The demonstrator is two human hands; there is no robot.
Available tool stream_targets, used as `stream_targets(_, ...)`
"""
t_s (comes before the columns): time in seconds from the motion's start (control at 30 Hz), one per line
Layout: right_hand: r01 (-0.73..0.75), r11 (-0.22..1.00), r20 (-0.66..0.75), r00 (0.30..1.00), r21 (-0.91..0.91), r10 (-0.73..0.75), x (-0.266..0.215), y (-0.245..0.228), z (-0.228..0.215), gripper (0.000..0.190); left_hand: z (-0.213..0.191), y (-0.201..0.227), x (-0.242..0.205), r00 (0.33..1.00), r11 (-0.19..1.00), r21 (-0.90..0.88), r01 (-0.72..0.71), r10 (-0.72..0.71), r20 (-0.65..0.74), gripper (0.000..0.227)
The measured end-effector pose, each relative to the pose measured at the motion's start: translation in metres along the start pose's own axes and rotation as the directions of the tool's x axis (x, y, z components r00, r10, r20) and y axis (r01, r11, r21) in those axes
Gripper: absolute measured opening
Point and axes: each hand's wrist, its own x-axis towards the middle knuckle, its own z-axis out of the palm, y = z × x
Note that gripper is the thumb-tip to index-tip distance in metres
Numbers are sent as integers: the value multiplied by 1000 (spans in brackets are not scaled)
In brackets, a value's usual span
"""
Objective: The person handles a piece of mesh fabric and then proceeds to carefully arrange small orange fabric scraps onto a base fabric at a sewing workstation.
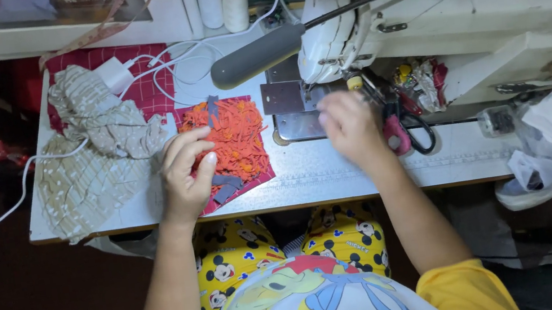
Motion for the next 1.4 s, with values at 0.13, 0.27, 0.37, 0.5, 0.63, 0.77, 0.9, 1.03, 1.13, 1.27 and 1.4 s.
stream_targets(0.13,85,933,210,964,350,-166,-24,-81,-11,11,-12,13,-17,994,995,81,49,-56,92,14)
stream_targets(0.27,176,913,256,925,368,-282,-5,-139,-24,17,-24,31,-35,976,958,286,39,-98,197,12)
stream_targets(0.37,260,922,168,934,286,-316,-8,-147,-10,15,-24,35,-53,954,886,460,61,-187,235,6)
stream_targets(0.5,236,950,160,949,202,-270,-26,-133,-3,9,-9,31,-72,963,885,457,87,-192,187,21)
stream_targets(0.63,185,973,168,964,140,-208,-34,-127,-20,4,12,29,-79,984,933,353,71,-125,131,27)
stream_targets(0.77,168,978,191,963,125,-190,-32,-125,-35,3,29,33,-77,987,956,283,73,-109,116,25)
stream_targets(0.9,120,978,215,964,170,-156,-35,-124,-42,5,31,37,-74,980,968,237,87,-125,152,20)
stream_targets(1.03,113,980,225,963,162,-149,-46,-113,-34,4,25,39,-74,985,972,228,59,-94,145,20)
stream_targets(1.13,158,957,218,953,242,-212,-24,-122,-50,11,14,34,-83,983,924,366,114,-160,95,12)
stream_targets(1.27,195,941,245,933,275,-265,-32,-118,-39,12,13,45,-78,982,903,413,119,-169,86,10)
stream_targets(1.4,-1,961,271,960,277,-77,-25,-128,-32,2,35,52,-72,990,892,449,57,-108,89,12)
